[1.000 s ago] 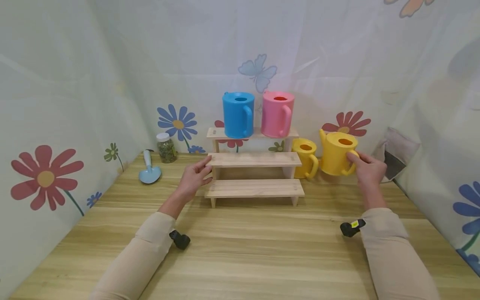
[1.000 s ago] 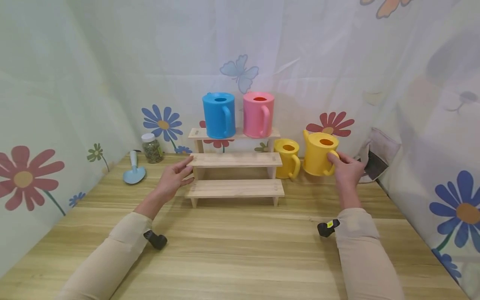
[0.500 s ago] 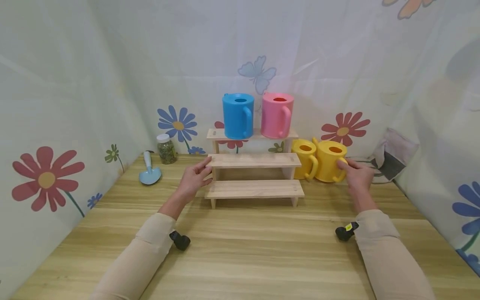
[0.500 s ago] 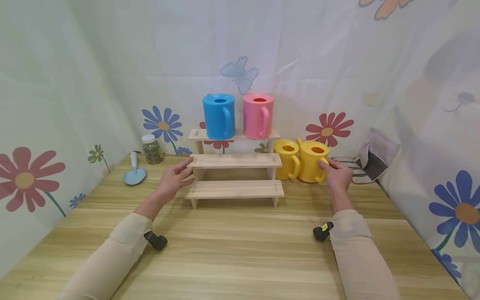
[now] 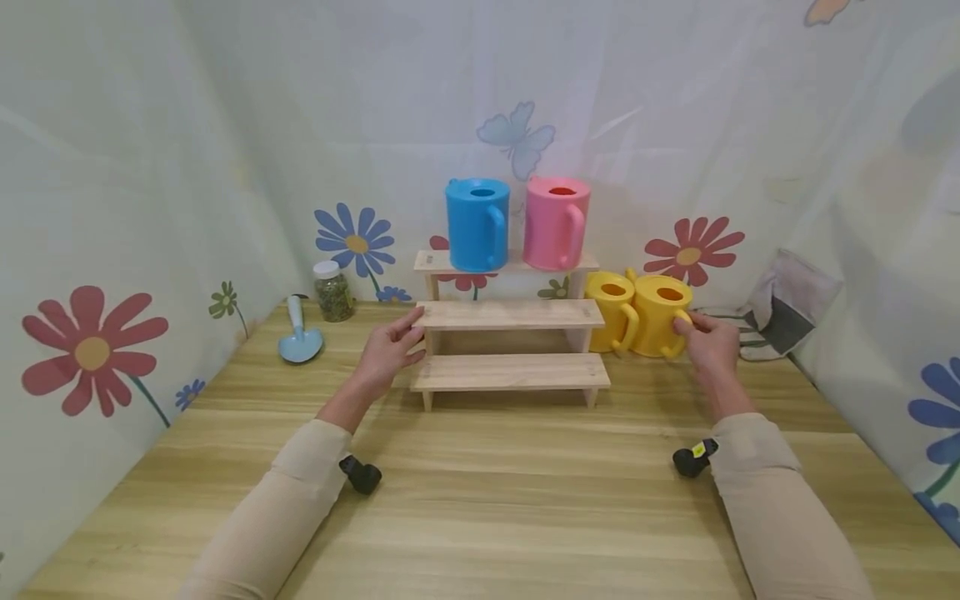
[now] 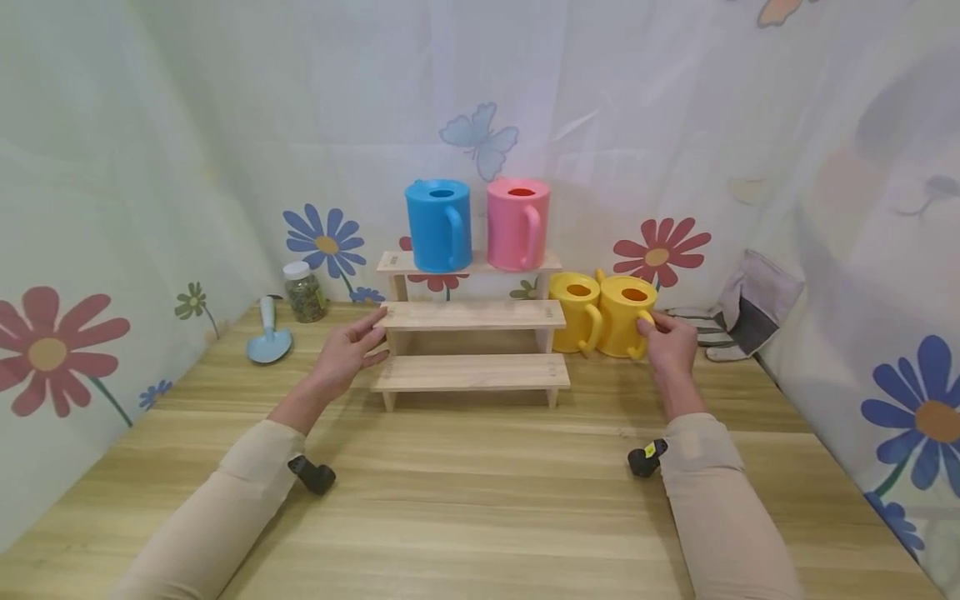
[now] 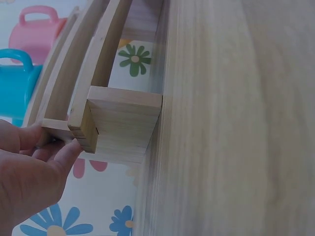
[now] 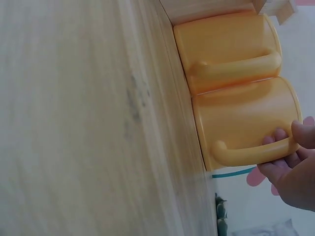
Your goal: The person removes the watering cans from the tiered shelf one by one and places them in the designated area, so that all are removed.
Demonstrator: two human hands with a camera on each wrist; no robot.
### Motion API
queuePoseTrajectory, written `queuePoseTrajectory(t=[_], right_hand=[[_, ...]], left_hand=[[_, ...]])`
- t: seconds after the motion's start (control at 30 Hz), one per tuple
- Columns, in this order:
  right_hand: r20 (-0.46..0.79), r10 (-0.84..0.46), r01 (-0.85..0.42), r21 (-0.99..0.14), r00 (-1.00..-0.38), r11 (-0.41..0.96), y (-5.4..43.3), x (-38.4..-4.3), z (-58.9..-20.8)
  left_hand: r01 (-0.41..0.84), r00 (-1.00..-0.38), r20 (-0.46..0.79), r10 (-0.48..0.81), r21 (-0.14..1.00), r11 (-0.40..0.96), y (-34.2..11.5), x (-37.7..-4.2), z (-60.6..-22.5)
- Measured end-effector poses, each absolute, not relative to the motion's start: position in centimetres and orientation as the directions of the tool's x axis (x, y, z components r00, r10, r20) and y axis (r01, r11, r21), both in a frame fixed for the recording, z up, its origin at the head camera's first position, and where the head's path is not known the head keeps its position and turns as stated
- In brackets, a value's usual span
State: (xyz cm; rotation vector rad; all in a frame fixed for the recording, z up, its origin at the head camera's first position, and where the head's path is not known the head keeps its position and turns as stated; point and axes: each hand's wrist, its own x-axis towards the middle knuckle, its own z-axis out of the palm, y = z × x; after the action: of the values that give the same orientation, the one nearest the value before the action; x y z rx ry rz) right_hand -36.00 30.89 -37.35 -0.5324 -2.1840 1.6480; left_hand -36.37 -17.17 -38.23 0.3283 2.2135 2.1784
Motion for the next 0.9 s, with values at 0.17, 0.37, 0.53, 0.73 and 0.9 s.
queuePoseTrajectory(t=[0.17,0.37,0.53,0.73,0.9], right_hand=[[0.046,0.497,0.099,-0.96,-0.866,0.261,31.0,-36.0,-37.0],[0.036,0.496,0.076,-0.976,-0.868,0.204,31.2,-35.6,-36.2],[0.096,0.541,0.006,-0.983,-0.835,0.184,31.1,-34.9,-34.8],[0.143,0.504,-0.052,-0.98,-0.852,0.191,29.4,-34.1,-32.9],[0.181,0.453,-0.126,-0.981,-0.873,0.149,27.4,-33.5,-31.8]], left_hand=[[0.139,-0.976,0.137,0.171,0.99,-0.002,-17.1,-36.5,-38.1],[0.133,-0.976,0.135,0.171,0.991,-0.025,-17.2,-36.6,-38.1],[0.138,-0.973,0.136,0.188,0.99,-0.005,-17.3,-36.3,-37.9],[0.137,-0.972,0.135,0.194,0.991,-0.003,-17.3,-35.9,-37.8],[0.133,-0.972,0.132,0.193,0.991,-0.008,-17.3,-35.8,-37.8]])
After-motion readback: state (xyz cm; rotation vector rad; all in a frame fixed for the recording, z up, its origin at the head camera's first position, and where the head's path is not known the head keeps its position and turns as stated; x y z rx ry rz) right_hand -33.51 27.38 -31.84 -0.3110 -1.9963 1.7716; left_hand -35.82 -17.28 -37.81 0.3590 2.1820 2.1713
